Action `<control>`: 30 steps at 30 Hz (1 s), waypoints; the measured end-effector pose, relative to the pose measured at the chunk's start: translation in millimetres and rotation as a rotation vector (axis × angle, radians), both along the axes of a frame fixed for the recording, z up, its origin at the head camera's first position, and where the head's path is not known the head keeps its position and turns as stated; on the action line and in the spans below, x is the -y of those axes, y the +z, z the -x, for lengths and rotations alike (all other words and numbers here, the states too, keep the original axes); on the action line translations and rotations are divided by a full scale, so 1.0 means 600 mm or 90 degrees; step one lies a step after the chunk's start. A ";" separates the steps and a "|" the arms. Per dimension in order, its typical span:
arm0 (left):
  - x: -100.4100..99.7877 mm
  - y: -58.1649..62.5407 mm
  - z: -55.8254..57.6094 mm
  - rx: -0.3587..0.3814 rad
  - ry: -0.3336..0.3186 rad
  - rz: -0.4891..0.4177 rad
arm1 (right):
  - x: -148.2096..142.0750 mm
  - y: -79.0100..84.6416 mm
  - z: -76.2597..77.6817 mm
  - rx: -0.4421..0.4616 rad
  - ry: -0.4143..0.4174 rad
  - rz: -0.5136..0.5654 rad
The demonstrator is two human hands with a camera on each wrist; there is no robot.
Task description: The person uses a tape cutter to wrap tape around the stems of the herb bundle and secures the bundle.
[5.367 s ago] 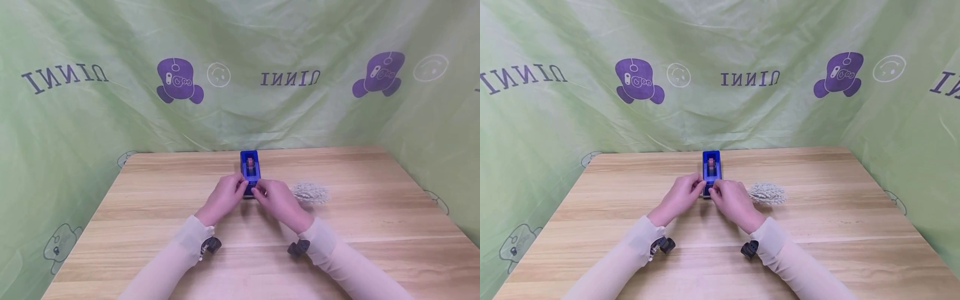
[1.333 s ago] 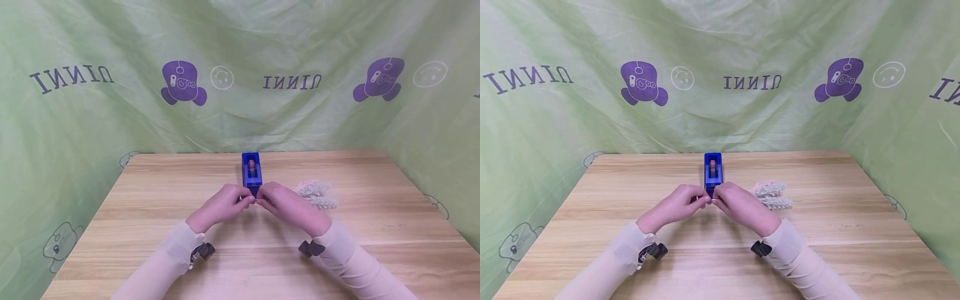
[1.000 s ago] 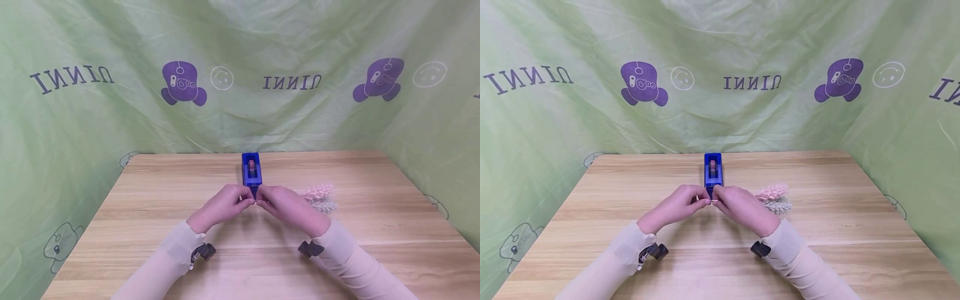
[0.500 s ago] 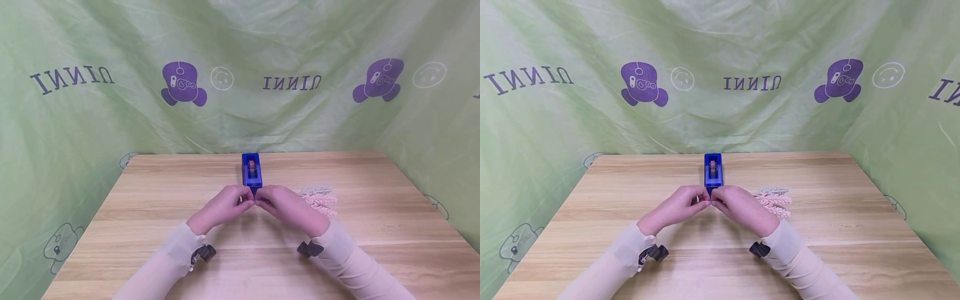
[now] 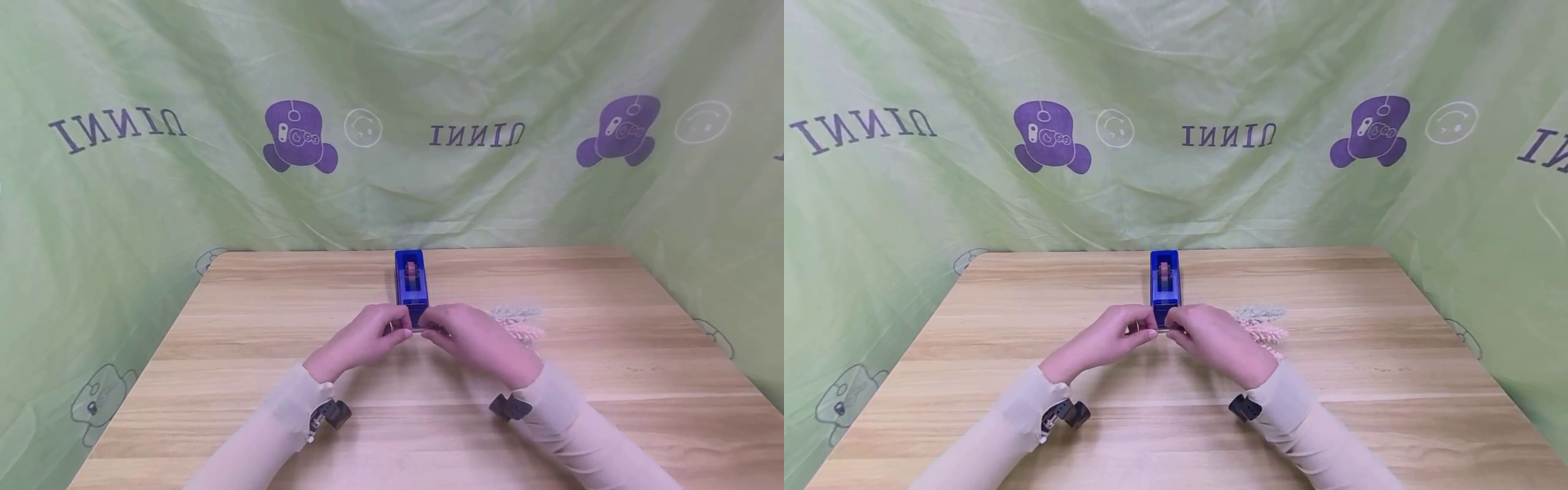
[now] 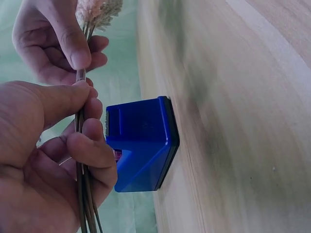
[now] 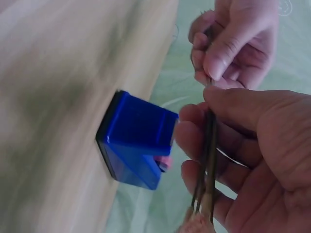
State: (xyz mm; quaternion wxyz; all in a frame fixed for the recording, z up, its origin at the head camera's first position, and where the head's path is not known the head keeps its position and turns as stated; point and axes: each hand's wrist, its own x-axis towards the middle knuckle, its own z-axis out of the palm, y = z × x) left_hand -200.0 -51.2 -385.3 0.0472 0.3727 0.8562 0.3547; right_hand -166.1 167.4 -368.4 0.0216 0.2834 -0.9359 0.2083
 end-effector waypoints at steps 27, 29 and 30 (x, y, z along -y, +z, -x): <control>0.005 -0.062 -0.017 0.060 -0.015 0.065 | -0.012 -0.035 -0.018 0.079 -0.030 -0.107; 0.005 -0.065 -0.017 0.051 -0.016 0.067 | -0.011 -0.038 -0.018 0.074 -0.028 -0.112; 0.004 -0.066 -0.017 0.049 -0.016 0.069 | -0.010 -0.039 -0.017 0.074 -0.028 -0.114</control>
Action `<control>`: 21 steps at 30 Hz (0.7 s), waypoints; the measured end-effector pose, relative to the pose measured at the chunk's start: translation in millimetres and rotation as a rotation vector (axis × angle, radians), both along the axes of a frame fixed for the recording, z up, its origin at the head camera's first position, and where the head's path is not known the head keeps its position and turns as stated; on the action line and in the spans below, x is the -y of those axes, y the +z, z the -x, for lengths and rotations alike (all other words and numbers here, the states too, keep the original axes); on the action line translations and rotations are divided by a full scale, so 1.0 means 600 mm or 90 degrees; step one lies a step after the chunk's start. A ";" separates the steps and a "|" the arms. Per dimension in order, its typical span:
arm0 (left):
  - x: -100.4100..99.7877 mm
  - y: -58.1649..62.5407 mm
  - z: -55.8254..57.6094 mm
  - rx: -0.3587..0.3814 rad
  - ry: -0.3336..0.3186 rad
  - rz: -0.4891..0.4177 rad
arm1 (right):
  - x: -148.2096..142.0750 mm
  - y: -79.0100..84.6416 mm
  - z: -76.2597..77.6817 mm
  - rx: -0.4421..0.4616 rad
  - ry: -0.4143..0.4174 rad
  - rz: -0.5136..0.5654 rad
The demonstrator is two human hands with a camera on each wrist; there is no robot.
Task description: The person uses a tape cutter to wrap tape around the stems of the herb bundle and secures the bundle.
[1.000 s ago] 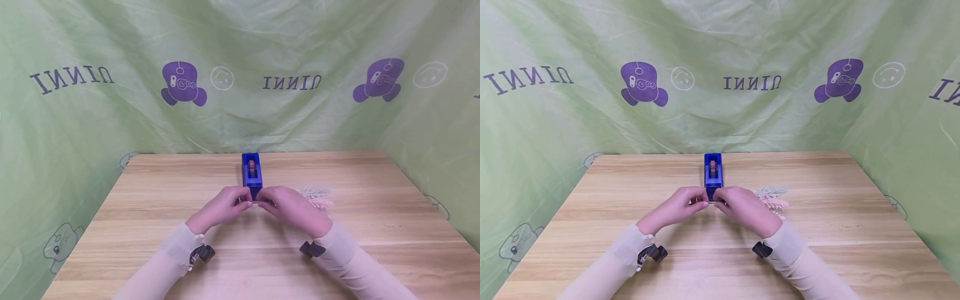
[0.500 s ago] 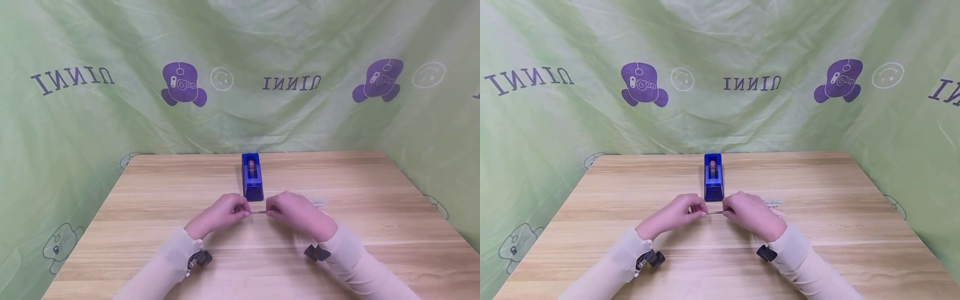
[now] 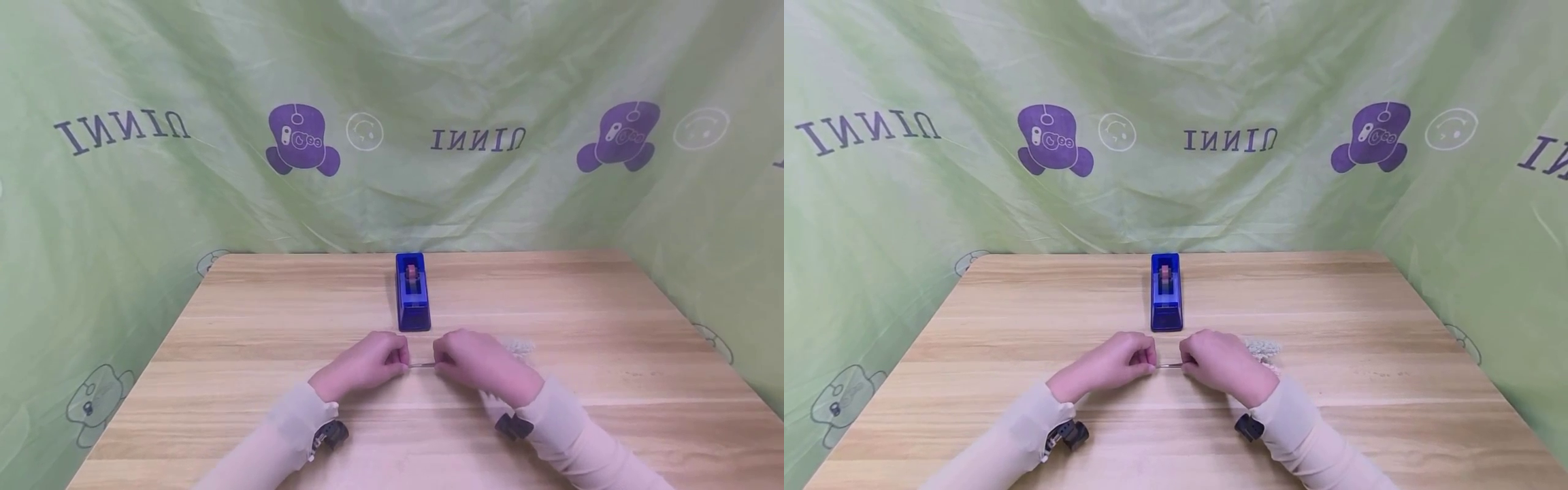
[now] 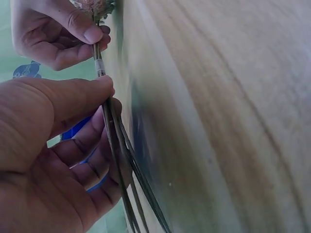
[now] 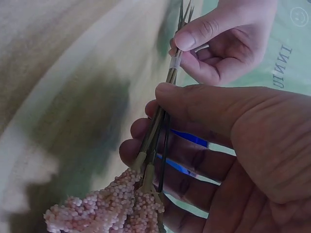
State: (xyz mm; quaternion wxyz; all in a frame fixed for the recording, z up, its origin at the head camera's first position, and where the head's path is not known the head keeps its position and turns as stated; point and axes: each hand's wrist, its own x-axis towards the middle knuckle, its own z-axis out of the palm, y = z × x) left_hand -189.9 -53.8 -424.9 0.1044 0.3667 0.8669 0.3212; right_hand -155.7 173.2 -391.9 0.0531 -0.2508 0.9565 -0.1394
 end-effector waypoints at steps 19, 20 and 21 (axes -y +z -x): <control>-0.001 0.015 -0.002 -0.026 0.018 0.048 | -0.004 -0.003 0.001 -0.050 0.020 0.004; 0.000 0.017 -0.002 -0.034 0.027 0.049 | -0.005 -0.003 0.001 -0.061 0.017 0.004; 0.000 0.019 -0.003 -0.045 0.038 0.050 | -0.006 -0.002 0.001 -0.070 0.009 0.006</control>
